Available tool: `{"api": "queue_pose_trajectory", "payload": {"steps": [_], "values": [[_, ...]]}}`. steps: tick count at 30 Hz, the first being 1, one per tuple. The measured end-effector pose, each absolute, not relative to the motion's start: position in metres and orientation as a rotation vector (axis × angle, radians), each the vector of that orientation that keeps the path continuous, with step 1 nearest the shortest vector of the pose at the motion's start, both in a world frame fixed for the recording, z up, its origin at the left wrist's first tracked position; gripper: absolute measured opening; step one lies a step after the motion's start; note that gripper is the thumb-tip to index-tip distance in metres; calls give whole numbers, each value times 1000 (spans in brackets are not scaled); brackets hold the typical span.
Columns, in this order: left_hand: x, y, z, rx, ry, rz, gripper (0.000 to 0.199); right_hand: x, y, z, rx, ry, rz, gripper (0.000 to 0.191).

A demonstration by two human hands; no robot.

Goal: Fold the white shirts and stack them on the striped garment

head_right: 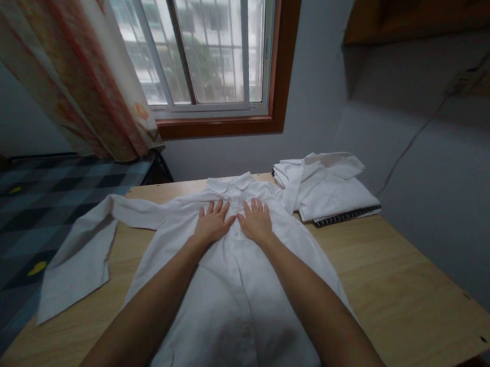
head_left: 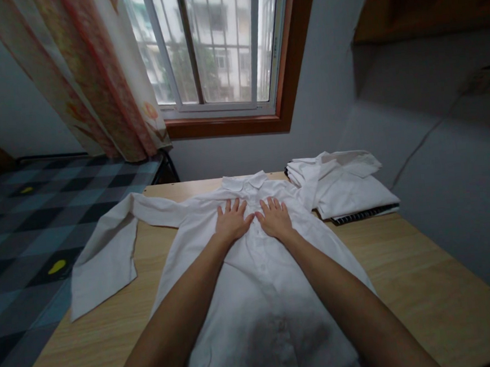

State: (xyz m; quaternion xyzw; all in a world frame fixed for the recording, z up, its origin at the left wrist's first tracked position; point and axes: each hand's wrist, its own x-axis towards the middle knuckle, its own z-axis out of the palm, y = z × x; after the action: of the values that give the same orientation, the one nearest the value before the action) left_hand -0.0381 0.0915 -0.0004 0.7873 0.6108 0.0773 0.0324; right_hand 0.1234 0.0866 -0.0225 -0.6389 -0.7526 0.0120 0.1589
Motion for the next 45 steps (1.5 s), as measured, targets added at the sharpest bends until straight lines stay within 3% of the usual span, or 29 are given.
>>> {"api": "queue_pose_trajectory", "payload": {"steps": [8,12,17,26,30,35,41,45], "values": [[-71,110,3,2589,1639,61,92,127,110,-15,-1710,-2185,57,47],[-73,113,3,2607,1617,36,96,132,103,-7,-1619,-2099,116,35],[-72,118,4,2605,1613,30,96,141,57,-4,-1411,-2245,129,36],[-61,107,19,2576,1838,142,73,155,7,-11,-1423,-2561,84,54],[-40,84,33,2592,2026,391,42,155,19,-7,-1418,-2568,109,54],[-23,51,28,2474,1727,421,15,156,26,-9,-1367,-2466,167,44],[-24,26,13,2387,1874,485,20,151,27,-4,-1434,-2278,112,29],[-25,22,15,2376,2048,473,16,130,30,13,-1681,-2239,-30,40]]}}
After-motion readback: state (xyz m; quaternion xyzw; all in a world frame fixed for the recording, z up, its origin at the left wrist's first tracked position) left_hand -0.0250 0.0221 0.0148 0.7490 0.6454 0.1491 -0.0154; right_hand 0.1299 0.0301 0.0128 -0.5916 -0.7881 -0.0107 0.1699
